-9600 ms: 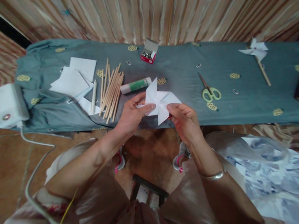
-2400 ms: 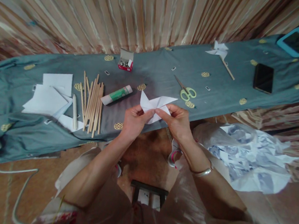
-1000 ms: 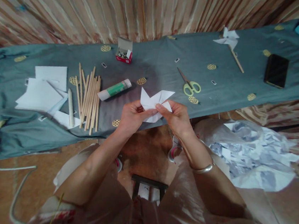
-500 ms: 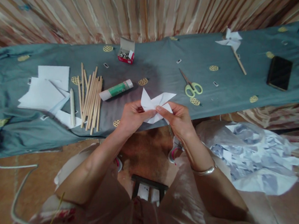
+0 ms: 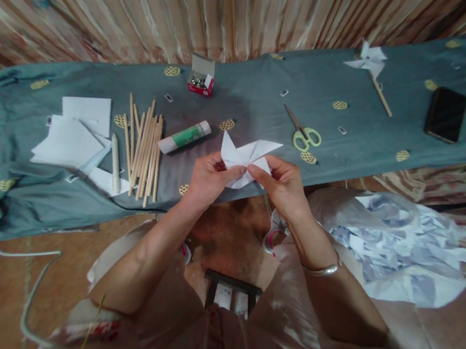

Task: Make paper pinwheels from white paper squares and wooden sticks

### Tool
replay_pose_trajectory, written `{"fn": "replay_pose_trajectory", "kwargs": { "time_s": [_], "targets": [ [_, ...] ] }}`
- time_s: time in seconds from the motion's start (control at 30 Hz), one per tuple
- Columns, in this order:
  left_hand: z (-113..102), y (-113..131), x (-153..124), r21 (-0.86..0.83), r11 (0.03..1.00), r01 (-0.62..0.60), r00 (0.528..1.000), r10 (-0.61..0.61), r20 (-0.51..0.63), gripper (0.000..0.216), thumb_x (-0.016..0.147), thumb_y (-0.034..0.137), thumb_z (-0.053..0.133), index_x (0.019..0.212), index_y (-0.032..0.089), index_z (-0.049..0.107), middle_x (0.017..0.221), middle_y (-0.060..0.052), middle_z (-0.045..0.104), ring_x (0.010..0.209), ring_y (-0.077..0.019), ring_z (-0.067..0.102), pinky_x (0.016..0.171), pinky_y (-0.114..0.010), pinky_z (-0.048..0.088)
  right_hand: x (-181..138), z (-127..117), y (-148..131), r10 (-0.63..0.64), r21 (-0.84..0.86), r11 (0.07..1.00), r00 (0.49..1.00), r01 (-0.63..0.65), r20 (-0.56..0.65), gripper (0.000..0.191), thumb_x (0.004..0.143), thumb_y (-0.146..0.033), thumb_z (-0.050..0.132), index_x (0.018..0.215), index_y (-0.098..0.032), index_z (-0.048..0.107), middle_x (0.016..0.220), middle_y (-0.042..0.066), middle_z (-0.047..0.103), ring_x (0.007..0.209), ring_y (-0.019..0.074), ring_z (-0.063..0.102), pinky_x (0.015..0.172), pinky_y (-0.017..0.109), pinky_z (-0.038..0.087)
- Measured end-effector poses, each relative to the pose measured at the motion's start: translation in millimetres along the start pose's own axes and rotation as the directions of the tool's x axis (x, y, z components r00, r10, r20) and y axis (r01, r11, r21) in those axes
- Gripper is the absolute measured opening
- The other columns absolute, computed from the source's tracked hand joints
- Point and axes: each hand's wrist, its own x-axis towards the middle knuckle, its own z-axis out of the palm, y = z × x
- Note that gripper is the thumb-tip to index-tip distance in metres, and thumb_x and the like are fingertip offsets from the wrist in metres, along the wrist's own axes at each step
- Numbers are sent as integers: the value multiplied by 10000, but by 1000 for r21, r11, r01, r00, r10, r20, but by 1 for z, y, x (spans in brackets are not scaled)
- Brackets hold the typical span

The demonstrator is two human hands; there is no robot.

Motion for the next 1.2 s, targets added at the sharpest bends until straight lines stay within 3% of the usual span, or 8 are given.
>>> {"fn": "replay_pose_trajectory", "kwargs": {
  "time_s": [0.5, 0.83, 1.07, 1.2],
  "targets": [
    [0, -3, 1, 50, 998, -38, 999, 38, -11, 272, 548, 329, 876, 700, 150, 738, 658, 3, 686, 575, -124, 574, 566, -252, 463, 0, -1, 2, -37, -85, 996, 999, 34, -34, 239, 717, -391, 732, 657, -185, 625, 626, -31, 563, 594, 109, 449, 574, 260, 373],
    [1, -5, 2, 120, 989, -86, 996, 88, -8, 234, 586, 319, 814, 542, 154, 654, 554, 19, 627, 520, -102, 527, 527, -223, 429, 1, -3, 6, -119, -245, 964, 992, 104, -46, 200, 755, -358, 682, 694, -173, 634, 624, -44, 555, 593, 100, 442, 570, 246, 352],
    [0, 2, 0, 17, 1000, -13, 998, 14, -54, 190, 564, 305, 836, 635, 172, 719, 593, 17, 675, 513, -107, 542, 535, -232, 454, -1, -2, 0, -71, -190, 979, 997, 69, -4, 315, 792, -490, 694, 743, -181, 659, 663, -27, 597, 625, 119, 487, 620, 260, 397],
    [-2, 11, -1, -68, 997, 23, 994, -30, -102, 239, 505, 311, 859, 617, 164, 708, 580, 13, 675, 499, -106, 542, 533, -237, 460, 1, -4, -2, -66, -162, 985, 995, 53, -77, 439, 803, -611, 662, 679, -190, 664, 583, -37, 549, 574, 113, 450, 589, 257, 376]
  ]
}}
